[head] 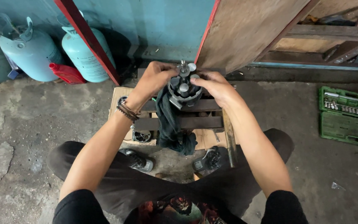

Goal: The person uses a hammer to separate a two-part engine block, then wipes the interior surfaces with a dark cloth. The separated halves are placed on a wooden workbench, and the person continues to clean the inside of one half.

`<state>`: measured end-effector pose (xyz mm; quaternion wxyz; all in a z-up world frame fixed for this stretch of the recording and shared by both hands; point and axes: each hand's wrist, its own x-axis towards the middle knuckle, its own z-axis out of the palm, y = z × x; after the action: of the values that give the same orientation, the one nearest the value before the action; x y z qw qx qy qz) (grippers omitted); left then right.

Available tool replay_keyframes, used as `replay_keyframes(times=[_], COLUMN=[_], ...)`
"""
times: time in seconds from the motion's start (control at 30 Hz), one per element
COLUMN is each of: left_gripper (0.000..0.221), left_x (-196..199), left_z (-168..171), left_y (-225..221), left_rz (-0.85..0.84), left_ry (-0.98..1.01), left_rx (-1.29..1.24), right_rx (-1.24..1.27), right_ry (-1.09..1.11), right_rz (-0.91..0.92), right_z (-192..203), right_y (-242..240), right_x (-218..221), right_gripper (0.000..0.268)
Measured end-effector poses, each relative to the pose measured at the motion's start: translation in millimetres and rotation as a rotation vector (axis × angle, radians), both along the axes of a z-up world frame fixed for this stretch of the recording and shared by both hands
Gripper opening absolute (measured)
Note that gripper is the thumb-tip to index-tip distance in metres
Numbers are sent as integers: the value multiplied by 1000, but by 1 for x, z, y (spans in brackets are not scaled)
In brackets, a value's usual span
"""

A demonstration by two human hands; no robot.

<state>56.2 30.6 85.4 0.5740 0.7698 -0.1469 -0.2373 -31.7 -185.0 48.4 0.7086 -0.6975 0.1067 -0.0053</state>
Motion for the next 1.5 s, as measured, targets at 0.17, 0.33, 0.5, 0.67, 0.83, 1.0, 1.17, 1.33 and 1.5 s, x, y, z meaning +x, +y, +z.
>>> replay_keyframes(times=[0.17, 0.33, 0.5, 0.67, 0.83, 1.0, 1.17, 1.33, 1.5], left_gripper=[22, 22, 22, 21, 21, 16, 18, 21, 15], left_x=[-11, -13, -28, -63, -101, -130, -134, -130, -123], left_z=[16, 12, 38, 75, 75, 53, 15, 1, -35], left_y=[1, -4, -5, 8, 23, 31, 24, 23, 48], left_rz=[29, 48, 101, 97, 57, 105, 187, 379, 470], left_ry=[-32, -80, -290, -441, -469, -328, -356, -369, -155], left_rx=[-58, -129, -209, -292, -288, -306, -458, -670, -653], right_rx=[-256, -535, -659, -729, -492, -312, 2, 224, 109], right_ry=[-9, -14, -395, -671, -502, -442, -327, -239, -128], right_rz=[-22, -97, -180, -335, -158, -254, -189, -187, -275], right_z=[19, 48, 71, 90, 91, 61, 39, 37, 10], right_y=[13, 19, 30, 58, 93, 102, 103, 104, 99], right_x=[-10, -29, -42, -55, -79, -81, -84, -85, -91], right_gripper=[46, 70, 55, 33, 40, 15, 17, 25, 19])
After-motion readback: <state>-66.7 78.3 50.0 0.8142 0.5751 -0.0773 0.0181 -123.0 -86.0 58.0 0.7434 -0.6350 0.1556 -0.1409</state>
